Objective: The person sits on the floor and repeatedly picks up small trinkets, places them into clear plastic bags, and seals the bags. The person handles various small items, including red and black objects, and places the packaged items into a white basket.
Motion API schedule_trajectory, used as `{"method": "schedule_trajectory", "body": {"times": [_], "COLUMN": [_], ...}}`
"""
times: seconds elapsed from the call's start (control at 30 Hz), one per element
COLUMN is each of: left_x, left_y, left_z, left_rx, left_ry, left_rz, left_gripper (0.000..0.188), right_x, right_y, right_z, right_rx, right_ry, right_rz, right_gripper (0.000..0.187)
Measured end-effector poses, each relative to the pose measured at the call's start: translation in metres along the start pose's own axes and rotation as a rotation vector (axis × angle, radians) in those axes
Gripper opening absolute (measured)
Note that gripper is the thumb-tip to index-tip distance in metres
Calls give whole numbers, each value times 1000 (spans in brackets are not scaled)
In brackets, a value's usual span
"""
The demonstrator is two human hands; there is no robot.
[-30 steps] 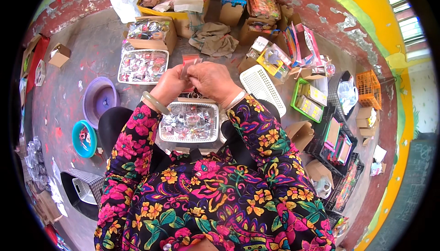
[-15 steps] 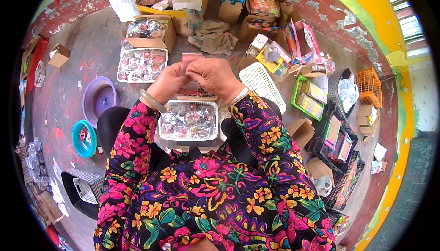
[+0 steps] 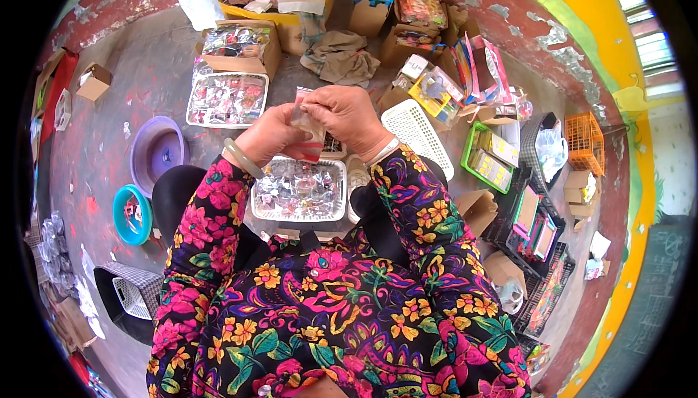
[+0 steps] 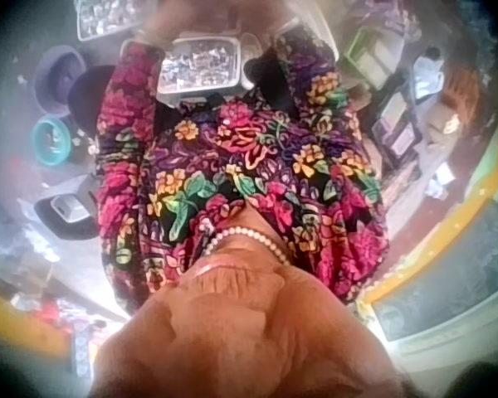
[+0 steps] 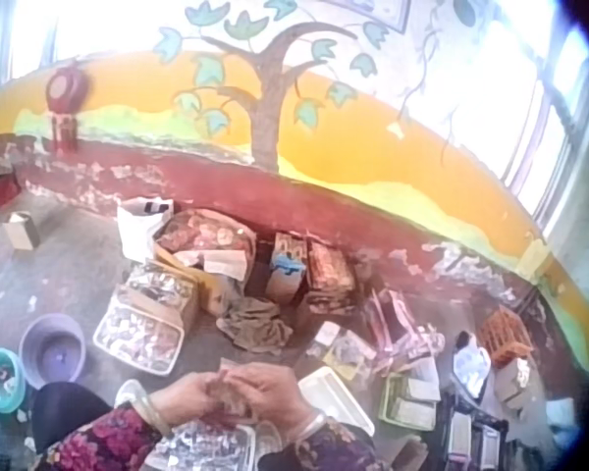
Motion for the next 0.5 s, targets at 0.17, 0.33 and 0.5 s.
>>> {"method": "schedule_trajectory", "body": {"times": [0.17,0.33,0.5], "left_x": [-2,-3,-1], "left_y": [1,2,-5], "left_z": [-6,-10,-3], "left_rx": [-45,-61,-67], "left_ry": [-18,-23,-27], "left_rz": [-54,-82,-66], "left_gripper": [29,28,30], "right_x": [-5,-10,-32], "right_y": [4,4,9], "right_z": [-2,0,12], "right_rx": [58,157,389], "right_ry": [-28,83,330], "right_rz": [43,106,224], "right_gripper": [10,8,7]}}
Point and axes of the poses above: each hand's wrist, its own y-axis towards the middle knuckle, its own x-axis out of the palm, z = x × y, the point moved 2 cm from there along y, towards the middle knuckle, and after that the axes turned 2 degrees about z, right-handed, at the moved point
